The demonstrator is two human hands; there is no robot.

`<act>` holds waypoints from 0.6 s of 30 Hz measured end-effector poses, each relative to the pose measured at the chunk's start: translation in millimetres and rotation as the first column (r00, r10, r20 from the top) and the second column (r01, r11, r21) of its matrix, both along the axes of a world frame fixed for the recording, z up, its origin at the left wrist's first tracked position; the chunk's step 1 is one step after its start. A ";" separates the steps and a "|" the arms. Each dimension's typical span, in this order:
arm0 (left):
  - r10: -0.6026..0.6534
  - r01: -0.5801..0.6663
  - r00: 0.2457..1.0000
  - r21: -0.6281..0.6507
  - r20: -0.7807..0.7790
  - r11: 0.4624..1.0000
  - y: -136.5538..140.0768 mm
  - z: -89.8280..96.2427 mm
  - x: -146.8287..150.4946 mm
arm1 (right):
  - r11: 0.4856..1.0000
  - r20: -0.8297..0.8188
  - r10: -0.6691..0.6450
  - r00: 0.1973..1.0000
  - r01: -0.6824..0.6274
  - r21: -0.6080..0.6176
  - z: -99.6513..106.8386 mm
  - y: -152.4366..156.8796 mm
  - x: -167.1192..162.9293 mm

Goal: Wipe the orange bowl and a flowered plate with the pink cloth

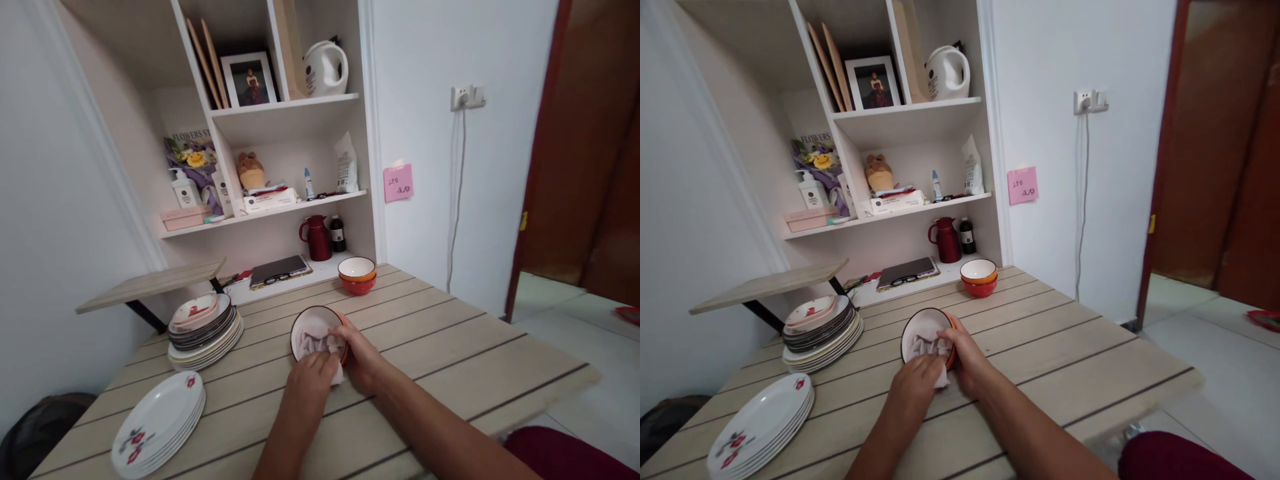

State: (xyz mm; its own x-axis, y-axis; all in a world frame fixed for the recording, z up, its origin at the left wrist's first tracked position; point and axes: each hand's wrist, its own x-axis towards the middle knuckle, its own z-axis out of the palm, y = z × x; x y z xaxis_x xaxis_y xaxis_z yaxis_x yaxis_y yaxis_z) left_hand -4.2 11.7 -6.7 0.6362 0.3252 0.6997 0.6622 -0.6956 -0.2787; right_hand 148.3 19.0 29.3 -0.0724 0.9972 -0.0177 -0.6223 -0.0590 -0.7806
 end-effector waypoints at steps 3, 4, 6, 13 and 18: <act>-0.048 0.046 0.998 -0.030 -0.042 0.998 1.0 2.7 -5.2 | 0.999 0.070 0.040 0.997 -0.040 -0.006 5.1 1.3 19.5; -0.061 0.060 0.997 -0.021 -0.048 0.998 1.2 3.3 -6.9 | 0.998 0.081 0.062 0.995 -0.063 -0.002 6.0 0.9 24.7; -0.076 0.077 0.996 0.024 -0.047 0.997 1.2 3.6 -9.0 | 0.993 0.079 0.112 0.991 -0.114 0.019 6.3 -0.5 31.4; -0.017 0.008 0.997 0.122 0.074 0.993 -1.8 -1.0 -4.1 | 0.961 -0.041 0.230 0.972 -0.220 0.166 1.9 -9.3 23.4; 0.055 -0.077 0.980 0.109 0.193 0.991 -5.3 -3.3 -1.6 | 0.936 -0.043 0.277 0.960 -0.259 0.238 -1.7 -12.5 4.6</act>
State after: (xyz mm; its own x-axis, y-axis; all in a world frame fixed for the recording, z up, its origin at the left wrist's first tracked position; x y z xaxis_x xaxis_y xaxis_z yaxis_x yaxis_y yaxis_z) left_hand -5.7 6.5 -10.0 0.4685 0.2720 0.8406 0.7539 -0.6192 -0.2198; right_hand 152.9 6.5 27.6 -0.3299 0.9173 0.2230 -0.6649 -0.0581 -0.7446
